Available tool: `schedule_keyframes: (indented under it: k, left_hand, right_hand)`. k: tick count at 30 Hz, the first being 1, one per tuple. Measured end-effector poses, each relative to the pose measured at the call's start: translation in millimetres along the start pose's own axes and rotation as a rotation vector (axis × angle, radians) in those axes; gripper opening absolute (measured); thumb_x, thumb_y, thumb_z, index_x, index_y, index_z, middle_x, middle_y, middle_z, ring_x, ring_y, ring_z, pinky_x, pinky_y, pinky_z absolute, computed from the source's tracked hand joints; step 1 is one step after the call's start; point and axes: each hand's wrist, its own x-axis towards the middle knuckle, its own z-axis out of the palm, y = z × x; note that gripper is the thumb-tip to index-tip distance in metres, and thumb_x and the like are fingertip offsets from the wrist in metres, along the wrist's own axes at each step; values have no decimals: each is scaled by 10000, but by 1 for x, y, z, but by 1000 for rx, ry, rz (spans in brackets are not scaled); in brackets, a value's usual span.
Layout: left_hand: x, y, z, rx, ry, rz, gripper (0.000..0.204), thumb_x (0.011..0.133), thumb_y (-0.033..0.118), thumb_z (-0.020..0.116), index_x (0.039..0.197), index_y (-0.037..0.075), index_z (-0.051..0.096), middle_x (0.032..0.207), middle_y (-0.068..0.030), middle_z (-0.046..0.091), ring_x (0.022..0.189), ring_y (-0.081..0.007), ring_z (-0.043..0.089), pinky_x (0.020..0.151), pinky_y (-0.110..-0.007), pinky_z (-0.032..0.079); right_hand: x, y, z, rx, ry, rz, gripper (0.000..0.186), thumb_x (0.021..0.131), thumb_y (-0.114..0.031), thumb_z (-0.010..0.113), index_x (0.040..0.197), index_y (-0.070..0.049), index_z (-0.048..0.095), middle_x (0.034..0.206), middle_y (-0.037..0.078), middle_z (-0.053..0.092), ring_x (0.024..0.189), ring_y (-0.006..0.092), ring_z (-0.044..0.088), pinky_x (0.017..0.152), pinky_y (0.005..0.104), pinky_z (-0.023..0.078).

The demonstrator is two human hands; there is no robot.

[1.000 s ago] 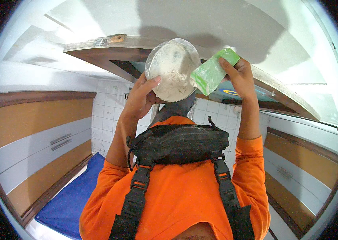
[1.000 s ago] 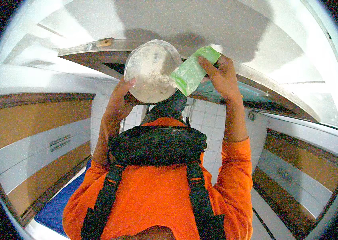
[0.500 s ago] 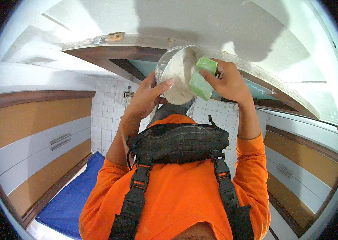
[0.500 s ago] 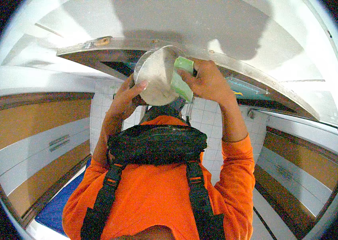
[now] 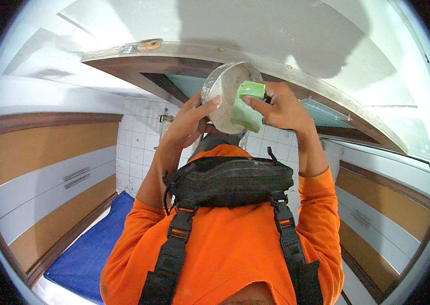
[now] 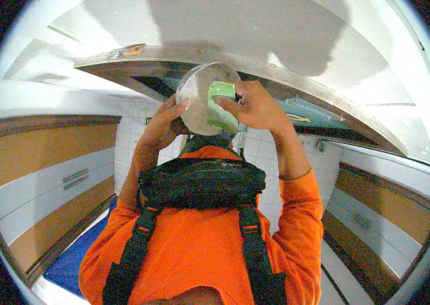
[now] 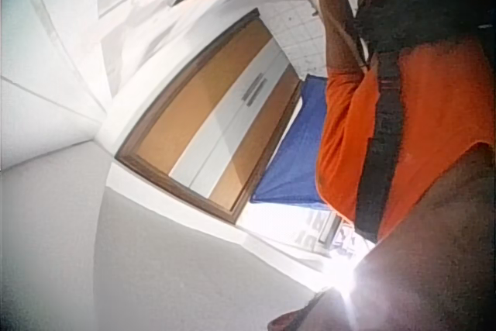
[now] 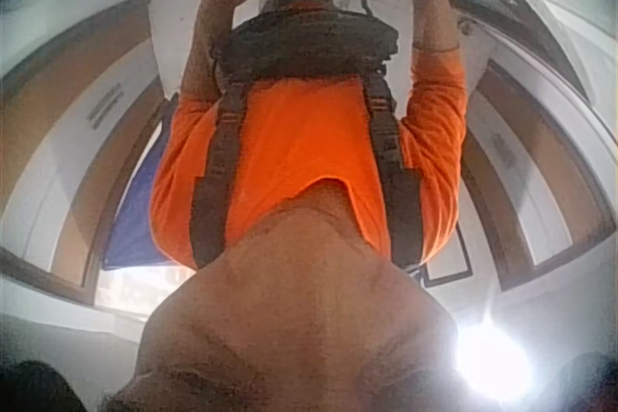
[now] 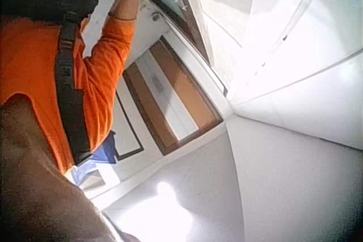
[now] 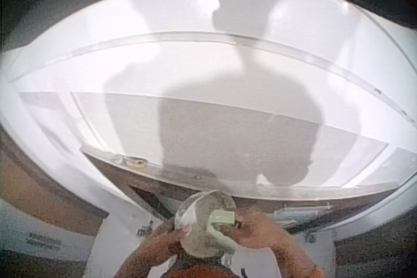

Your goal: The person applies plaster to a ceiling joint using a putty knife, repeatedly loading the tool from a bowl and smoothing the compound along the edge.

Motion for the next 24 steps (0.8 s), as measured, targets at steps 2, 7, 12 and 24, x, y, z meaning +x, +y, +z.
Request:
schedule_keyframes:
  k: [2,7,12,24]
  left_hand:
    - [0,0,0,-26,-13,4,702,979,369,660,1489,4,345,1344,-181,567,1160,-313,644,874,-513,604]
    - [-3,2,0,-69,-8,13,692,991,382,640,1495,19,335,1365,-174,552,1159,-313,643,867,-501,610]
    - [-2,0,-3,-18,24,3,750,953,497,633,1510,73,365,1402,-179,564,1213,-369,627,945,-588,560]
    - [9,-23,-53,-210,27,52,829,958,526,606,1561,47,298,1540,-208,429,1366,-388,486,1068,-614,441]
  right_hand:
    - [2,-1,4,51,3,21,191,958,-217,681,1024,-40,703,823,142,716,675,235,658,657,372,523]
    - [5,3,14,206,58,66,173,958,-200,692,1024,-40,706,808,70,706,717,125,627,666,333,512]
    - [7,16,20,365,70,89,207,964,-219,700,1055,-34,711,861,17,721,764,92,628,690,305,515]
    - [-26,58,7,936,500,377,272,888,-187,778,1102,-57,670,978,18,702,809,122,660,616,243,521]
